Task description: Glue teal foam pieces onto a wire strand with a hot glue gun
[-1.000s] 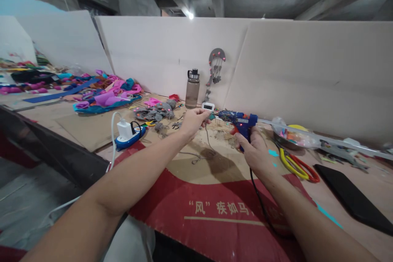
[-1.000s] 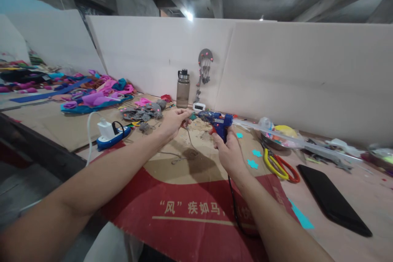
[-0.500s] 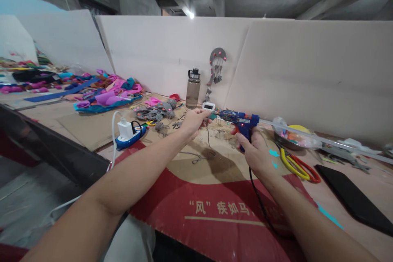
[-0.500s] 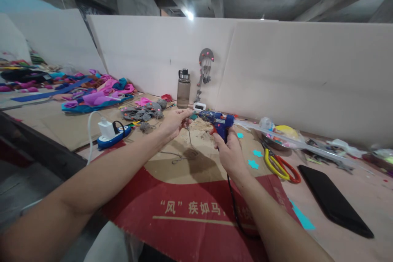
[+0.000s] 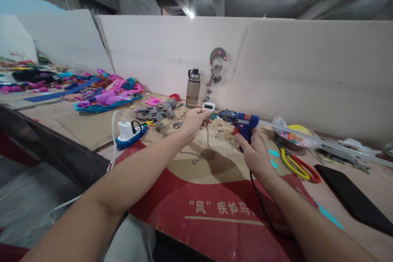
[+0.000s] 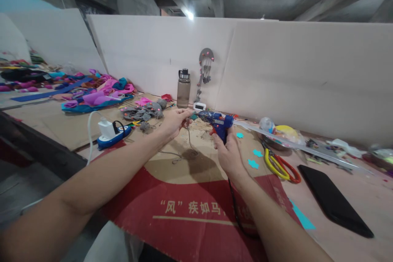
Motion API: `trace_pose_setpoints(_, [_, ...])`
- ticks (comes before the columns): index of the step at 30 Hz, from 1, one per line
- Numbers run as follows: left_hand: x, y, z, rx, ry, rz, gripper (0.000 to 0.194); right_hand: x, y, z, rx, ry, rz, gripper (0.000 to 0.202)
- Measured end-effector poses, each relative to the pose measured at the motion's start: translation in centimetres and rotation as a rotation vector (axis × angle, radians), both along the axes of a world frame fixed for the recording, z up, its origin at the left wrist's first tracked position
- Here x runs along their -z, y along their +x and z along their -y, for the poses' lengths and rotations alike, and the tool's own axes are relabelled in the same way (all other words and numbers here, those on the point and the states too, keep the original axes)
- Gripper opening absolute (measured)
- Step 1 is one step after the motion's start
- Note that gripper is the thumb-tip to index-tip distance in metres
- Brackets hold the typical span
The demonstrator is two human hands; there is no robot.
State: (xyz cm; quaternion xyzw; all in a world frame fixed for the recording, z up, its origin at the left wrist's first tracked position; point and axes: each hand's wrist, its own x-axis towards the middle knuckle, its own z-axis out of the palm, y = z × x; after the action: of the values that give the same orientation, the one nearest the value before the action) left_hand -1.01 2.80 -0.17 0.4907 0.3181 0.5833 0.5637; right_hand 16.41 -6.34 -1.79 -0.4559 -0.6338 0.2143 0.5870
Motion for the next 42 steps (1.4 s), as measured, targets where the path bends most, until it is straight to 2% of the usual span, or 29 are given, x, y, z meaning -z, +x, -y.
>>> trace_pose_setpoints(4, [-0.1, 0.1, 0.1, 0.012, -0.008, 0.003, 0.014, -0.1, 0.0, 0.1, 0.015, 0.033, 0.031, 0.019])
trace_pose_setpoints(10, [-0.1, -0.1, 0.0, -0.007, -0.007, 0.004, 0.014, 0.4, 0.2, 0.0, 0.081, 0.009, 0.098, 0.024])
trace_pose_setpoints(17, [-0.4, 0.1, 0.4, 0.014, -0.045, 0.022, 0.013, 0.3, 0.1, 0.0, 0.057, 0.03, 0.066, 0.021])
trace_pose_setpoints(23, [-0.1, -0.1, 0.1, 0.004, -0.02, 0.027, 0.012, 0.8, 0.2, -0.4, 0.076, 0.047, 0.071, 0.024])
trace_pose_setpoints(27, [0.0, -0.3, -0.1, -0.01, -0.014, 0.047, 0.013, 0.4, 0.2, -0.1, 0.055, 0.039, 0.044, 0.021])
trace_pose_setpoints(31, [0.1, -0.3, -0.2, 0.0, 0.012, 0.057, 0.014, 0.2, 1.0, -0.5, 0.072, -0.086, -0.08, 0.025])
trace_pose_setpoints(35, [0.0, -0.1, 0.0, -0.01, 0.02, 0.055, 0.011, 1.4, 2.7, -2.3, 0.107, -0.276, -0.17, 0.03])
trace_pose_setpoints(37, [-0.1, 0.0, 0.2, -0.015, 0.025, 0.045, 0.012, 2.3, 3.8, -3.3, 0.159, -0.374, -0.073, 0.026])
trace_pose_setpoints(39, [-0.2, 0.1, 0.5, -0.005, 0.042, 0.022, 0.013, 3.1, 5.0, -4.1, 0.243, -0.409, 0.135, 0.023])
trace_pose_setpoints(42, [-0.2, 0.4, 1.0, 0.003, 0.096, -0.027, 0.011, 3.4, 6.0, -4.3, 0.474, -0.268, 0.513, 0.022])
